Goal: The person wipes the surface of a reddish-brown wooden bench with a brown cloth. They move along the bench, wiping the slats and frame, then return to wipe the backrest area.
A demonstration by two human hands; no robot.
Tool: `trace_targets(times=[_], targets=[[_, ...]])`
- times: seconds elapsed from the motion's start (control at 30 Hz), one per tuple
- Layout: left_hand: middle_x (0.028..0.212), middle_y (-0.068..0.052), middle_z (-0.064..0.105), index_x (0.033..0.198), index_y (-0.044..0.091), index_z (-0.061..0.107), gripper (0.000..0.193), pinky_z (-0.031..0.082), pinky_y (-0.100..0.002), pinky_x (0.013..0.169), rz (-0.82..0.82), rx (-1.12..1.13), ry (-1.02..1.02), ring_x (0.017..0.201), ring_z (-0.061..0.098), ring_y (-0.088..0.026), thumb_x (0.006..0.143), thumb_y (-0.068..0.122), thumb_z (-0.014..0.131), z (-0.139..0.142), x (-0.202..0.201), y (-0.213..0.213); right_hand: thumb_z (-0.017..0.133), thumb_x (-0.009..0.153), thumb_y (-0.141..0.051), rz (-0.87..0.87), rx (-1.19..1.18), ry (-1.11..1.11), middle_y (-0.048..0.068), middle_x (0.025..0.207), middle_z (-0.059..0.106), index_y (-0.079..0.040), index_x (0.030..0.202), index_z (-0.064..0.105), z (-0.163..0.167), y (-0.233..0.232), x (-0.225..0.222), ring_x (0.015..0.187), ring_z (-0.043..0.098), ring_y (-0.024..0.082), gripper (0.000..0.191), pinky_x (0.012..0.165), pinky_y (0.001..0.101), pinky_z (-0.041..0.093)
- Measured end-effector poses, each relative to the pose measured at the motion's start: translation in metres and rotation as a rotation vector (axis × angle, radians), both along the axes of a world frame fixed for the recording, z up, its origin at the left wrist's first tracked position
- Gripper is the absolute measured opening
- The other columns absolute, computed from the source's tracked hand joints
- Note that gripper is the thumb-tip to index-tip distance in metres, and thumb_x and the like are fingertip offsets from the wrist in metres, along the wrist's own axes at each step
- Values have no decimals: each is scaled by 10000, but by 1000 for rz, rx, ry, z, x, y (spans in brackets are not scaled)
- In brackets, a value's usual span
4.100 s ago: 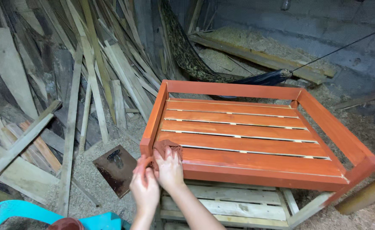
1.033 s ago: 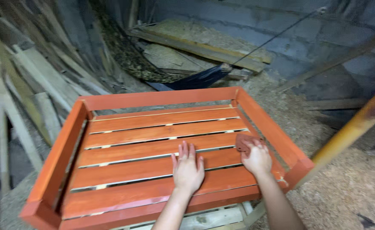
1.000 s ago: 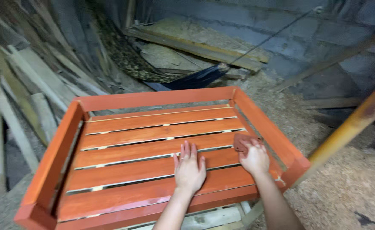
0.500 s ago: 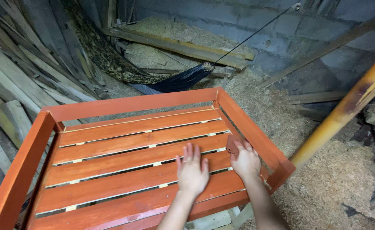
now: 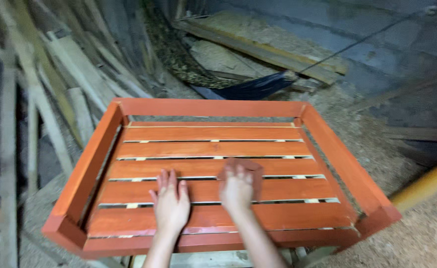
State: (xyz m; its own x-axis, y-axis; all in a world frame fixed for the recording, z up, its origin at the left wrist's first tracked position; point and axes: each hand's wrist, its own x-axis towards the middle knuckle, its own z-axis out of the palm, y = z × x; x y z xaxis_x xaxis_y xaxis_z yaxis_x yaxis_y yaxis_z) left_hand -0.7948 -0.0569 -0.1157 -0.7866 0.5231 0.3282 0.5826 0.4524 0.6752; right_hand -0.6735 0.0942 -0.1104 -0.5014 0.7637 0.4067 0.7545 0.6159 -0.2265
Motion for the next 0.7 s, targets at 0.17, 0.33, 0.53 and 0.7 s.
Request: trace_targets(times=[0.17, 0.33, 0.53, 0.7], targets=[[1649, -207, 275, 1532, 75, 427, 620, 56, -632, 1201, 100, 88, -43, 1552, 180, -356, 1020, 424, 396, -2, -41, -57, 759, 764, -240, 218, -78, 74, 244, 1437, 513, -122, 1319, 635, 21, -82, -99, 1267, 477, 504, 581, 1026, 543, 471], [1650, -210, 280, 1531, 78, 434, 616, 48, -627, 1206, 182, 134, -49, 1565, 166, -355, 1034, 437, 375, 3, -62, -87, 770, 768, -177, 498, -166, 323, 213, 1337, 603, -121, 1237, 710, 45, -122, -153, 1193, 558, 452, 476, 999, 511, 493], [1645, -204, 286, 1522, 62, 432, 609, 40, -603, 1212, 188, 133, -21, 1564, 162, -355, 1036, 423, 374, 14, -66, -85, 602, 900, 42, 1005, -801, 898, 75, 1236, 746, -63, 1263, 713, 60, -93, -170, 1147, 684, 163, 394, 1036, 314, 532], [1651, -184, 287, 1519, 84, 447, 591, 52, -582, 1230, 145, 127, -50, 1564, 174, -340, 1029, 410, 389, 27, -56, -43, 653, 905, 41, 1054, -903, 762, 46, 1235, 722, -50, 1324, 674, 72, 0, -149, 1102, 642, 116, 430, 985, 274, 515]])
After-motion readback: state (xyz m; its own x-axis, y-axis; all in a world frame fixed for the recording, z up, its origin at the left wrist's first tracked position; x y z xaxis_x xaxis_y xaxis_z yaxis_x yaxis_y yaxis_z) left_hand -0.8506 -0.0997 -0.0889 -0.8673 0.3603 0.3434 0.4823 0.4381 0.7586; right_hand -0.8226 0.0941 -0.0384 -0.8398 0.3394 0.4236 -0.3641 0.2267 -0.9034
